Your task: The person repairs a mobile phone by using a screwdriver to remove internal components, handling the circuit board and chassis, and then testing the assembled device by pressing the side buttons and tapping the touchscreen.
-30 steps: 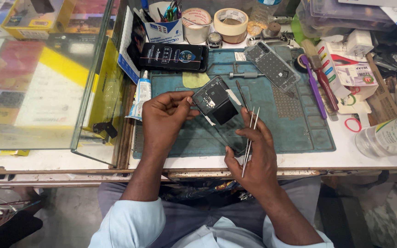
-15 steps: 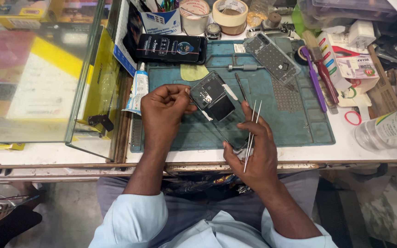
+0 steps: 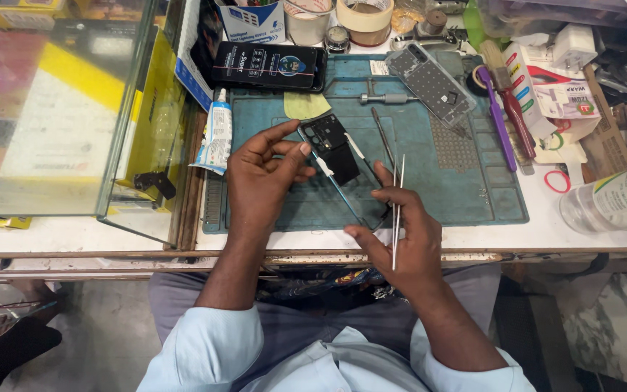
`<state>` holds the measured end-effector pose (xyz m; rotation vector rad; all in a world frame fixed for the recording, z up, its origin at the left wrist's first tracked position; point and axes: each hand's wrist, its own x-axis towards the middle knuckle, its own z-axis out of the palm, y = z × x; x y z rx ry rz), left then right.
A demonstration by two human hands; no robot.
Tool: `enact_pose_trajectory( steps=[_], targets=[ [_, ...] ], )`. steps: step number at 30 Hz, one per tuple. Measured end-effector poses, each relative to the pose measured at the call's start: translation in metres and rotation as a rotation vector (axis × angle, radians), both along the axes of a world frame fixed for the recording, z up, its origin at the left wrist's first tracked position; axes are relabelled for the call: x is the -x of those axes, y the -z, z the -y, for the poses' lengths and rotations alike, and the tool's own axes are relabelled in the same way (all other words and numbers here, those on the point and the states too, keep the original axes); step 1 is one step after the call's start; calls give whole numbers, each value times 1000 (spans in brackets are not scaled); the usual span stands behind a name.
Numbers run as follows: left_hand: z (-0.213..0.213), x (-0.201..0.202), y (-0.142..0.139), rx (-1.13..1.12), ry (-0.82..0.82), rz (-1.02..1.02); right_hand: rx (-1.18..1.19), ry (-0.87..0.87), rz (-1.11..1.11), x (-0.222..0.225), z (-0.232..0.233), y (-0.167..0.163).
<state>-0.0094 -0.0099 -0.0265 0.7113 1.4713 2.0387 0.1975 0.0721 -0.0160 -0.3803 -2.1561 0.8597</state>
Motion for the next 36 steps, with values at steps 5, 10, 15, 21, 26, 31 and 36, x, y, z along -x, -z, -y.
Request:
enact_pose_trajectory(
  steps=[5,10,15,21,26,31,36],
  targets=[
    [0,1,2,1,-19,-4,-24,-2,20,-1,0,2],
    [0,0,3,14,-28,27,-8,-36,0,-1,-2,4],
    [-5,0,3,11,-16,73,-110,-36,3,-2,-3,3],
    [-6,2,7,44,-10,67,-153,-42,-26,-3,-3,8],
    [-8,3,11,49,-3,73,-128,-45,-98,-3,-4,15],
    [-7,3,14,55,0,63,-162,-29,-111,-2,-5,15],
    [-9,2,15,32,15,68,-176,-31,-95,-2,-3,13]
  ],
)
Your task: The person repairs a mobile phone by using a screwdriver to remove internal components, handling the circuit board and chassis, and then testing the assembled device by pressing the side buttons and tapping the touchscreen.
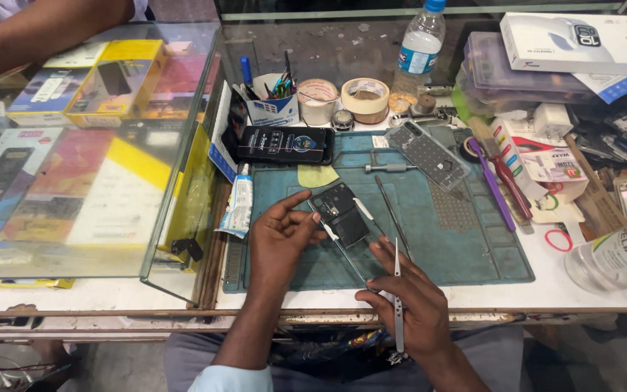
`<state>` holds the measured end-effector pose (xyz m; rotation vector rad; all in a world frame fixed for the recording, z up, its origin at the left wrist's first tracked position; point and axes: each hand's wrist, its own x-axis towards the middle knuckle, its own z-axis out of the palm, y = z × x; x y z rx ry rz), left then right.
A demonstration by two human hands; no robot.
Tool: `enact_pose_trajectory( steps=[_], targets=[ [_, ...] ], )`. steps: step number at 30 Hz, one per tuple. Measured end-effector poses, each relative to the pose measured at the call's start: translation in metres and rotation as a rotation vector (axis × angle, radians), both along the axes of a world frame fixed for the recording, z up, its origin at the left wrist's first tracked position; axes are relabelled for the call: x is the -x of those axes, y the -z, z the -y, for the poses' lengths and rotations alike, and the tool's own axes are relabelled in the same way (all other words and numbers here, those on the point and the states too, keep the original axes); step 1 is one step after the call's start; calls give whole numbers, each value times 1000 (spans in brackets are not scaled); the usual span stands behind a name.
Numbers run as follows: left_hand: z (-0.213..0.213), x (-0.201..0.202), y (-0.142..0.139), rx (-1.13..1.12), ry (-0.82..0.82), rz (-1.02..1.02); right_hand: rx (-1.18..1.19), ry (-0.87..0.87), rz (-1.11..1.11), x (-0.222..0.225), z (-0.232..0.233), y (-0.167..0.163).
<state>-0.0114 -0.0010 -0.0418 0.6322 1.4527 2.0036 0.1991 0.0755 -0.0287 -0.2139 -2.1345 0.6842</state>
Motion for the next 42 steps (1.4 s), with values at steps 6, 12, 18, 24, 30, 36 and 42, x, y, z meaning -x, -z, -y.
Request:
enact_pose_trajectory(
  steps=[6,12,18,24,30,36,42],
  targets=[
    [2,-2,-1,27,3,-18,-23,29,2,0,-1,5],
    [1,-4,-5,40,5,-42,33,17,-3,0,-1,8],
    [6,-4,-2,-37,-16,-91,154,22,-42,-6,-3,13],
    [13,-7,-9,-22,-44,-117,426,-114,-161,-11,-5,28],
    [21,-11,-20,-41,-200,-396,718,-193,-312,-5,-12,23],
    [18,-15,-20,-48,-175,-391,918,-34,-249,-1,-17,2],
    [18,-17,-23,96,-125,-474,1020,12,-244,-2,-20,-10]
  ],
)
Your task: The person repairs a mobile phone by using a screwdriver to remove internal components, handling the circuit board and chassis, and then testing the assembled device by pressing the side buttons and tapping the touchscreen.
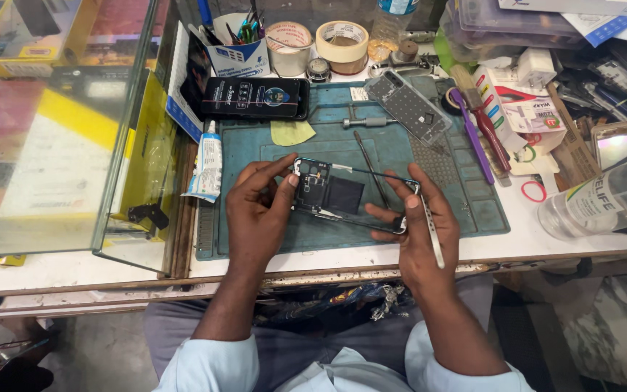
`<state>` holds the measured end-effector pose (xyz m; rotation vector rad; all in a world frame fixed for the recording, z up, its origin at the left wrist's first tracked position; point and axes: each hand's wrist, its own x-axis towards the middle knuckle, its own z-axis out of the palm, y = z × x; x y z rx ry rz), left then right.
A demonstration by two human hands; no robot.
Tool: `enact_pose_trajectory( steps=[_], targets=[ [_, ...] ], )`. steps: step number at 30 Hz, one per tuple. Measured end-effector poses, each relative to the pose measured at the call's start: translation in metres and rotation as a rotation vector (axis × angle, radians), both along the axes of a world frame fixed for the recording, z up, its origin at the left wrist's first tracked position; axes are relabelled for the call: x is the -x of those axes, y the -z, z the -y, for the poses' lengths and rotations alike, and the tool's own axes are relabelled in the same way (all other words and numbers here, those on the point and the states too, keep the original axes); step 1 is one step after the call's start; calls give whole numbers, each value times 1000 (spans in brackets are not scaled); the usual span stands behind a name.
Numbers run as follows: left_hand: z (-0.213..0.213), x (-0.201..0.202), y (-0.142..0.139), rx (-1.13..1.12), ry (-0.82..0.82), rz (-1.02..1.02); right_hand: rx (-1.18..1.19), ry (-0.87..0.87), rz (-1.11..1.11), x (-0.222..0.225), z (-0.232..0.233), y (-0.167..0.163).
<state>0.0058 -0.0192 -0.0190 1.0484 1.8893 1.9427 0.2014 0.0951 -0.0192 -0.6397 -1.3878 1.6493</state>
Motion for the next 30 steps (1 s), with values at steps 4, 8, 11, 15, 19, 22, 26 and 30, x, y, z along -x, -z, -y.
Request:
enact_pose_trajectory(
  steps=[4,8,11,15,19,22,26,30],
  targets=[
    [-3,-1,-1,10,89,31,45,-26,-67,0,-6,1],
    [-1,-2,-1,70,88,66,20,-39,-93,-2,-5,4],
    [0,-3,0,13,118,72,-1,-39,-93,-2,-3,4],
    [1,-4,-1,-41,144,70,-38,-50,-121,-2,0,4],
    [2,-5,-2,-12,108,8,-114,-19,-110,-1,5,3],
    [2,-6,-3,-6,69,-30,-207,34,-35,-1,11,2],
    [1,-3,-1,32,8,-14,-355,126,163,-2,18,-2],
    [0,0,2,-2,-6,-58,-568,185,376,-5,13,-9]
  ],
)
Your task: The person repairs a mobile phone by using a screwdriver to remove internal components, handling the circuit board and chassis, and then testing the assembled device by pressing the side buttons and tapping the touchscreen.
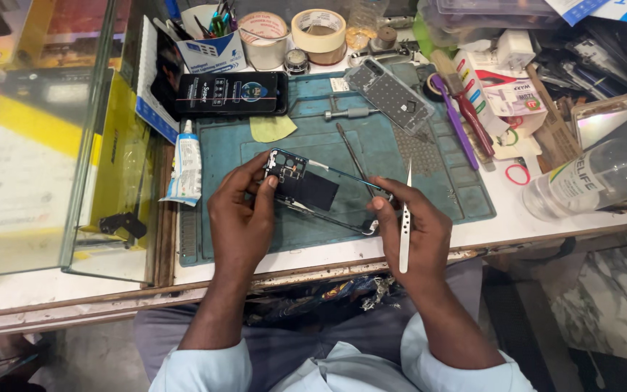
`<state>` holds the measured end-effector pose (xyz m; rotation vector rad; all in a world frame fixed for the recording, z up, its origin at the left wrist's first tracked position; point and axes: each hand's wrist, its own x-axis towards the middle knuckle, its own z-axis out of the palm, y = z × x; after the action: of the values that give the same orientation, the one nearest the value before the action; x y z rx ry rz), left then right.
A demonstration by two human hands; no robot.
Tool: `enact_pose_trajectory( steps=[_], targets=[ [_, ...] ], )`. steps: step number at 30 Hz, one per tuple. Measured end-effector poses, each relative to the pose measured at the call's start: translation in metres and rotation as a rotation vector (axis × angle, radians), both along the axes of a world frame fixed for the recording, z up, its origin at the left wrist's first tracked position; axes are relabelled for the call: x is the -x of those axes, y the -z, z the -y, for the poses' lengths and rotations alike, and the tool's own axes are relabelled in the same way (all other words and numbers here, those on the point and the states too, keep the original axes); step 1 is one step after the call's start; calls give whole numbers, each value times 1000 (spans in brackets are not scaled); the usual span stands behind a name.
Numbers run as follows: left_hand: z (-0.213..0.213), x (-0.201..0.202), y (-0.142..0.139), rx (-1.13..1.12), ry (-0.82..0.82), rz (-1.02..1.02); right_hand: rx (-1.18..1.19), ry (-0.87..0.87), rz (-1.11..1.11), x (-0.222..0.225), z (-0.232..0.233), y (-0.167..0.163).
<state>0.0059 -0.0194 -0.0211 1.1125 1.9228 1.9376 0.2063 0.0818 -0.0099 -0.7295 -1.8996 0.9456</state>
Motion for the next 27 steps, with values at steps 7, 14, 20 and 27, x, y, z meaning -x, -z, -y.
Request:
enact_pose_trajectory(
  steps=[7,14,20,27],
  targets=[
    [0,4,3,14,31,318,-287,-101,105,-2,0,-14],
    [-1,7,7,-25,48,302,-507,-80,290,0,0,-25],
    [-1,4,3,-10,40,243,-596,-37,385,-5,-9,-27],
    [-1,0,-10,86,32,52,-716,197,335,-21,-77,-30]
  ],
)
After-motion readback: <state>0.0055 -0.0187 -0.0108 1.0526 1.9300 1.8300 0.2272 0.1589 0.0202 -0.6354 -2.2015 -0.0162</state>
